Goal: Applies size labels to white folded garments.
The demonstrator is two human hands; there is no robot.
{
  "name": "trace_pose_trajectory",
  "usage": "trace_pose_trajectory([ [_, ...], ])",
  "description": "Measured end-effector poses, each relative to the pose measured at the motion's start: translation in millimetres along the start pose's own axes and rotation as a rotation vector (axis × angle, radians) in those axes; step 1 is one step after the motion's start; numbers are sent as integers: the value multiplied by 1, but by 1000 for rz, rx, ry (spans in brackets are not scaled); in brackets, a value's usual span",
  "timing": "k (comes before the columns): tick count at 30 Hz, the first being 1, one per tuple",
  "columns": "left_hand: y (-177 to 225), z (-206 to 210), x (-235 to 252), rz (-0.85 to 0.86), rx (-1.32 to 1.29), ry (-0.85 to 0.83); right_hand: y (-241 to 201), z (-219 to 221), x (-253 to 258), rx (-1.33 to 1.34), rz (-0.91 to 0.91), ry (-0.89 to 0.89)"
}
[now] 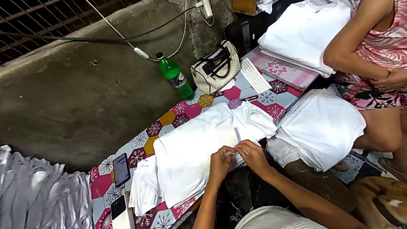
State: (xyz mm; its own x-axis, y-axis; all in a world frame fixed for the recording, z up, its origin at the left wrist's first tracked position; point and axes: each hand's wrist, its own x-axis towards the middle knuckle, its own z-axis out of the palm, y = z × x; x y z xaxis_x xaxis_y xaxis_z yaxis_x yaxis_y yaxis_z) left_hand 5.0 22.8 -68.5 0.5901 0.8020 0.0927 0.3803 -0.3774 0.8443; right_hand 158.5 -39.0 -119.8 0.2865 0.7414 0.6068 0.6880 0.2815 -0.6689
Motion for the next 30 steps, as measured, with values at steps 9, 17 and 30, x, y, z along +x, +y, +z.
trace_pose_trajectory([
  [9,3,4,8,-70,-88,22,14,0,1,-230,-290,55],
  [17,5,-2,10,-45,146,125,11,2,-6,-275,-460,104],
  [30,-18,10,1,-15,601,-306,38,-80,-9,344,714,14],
])
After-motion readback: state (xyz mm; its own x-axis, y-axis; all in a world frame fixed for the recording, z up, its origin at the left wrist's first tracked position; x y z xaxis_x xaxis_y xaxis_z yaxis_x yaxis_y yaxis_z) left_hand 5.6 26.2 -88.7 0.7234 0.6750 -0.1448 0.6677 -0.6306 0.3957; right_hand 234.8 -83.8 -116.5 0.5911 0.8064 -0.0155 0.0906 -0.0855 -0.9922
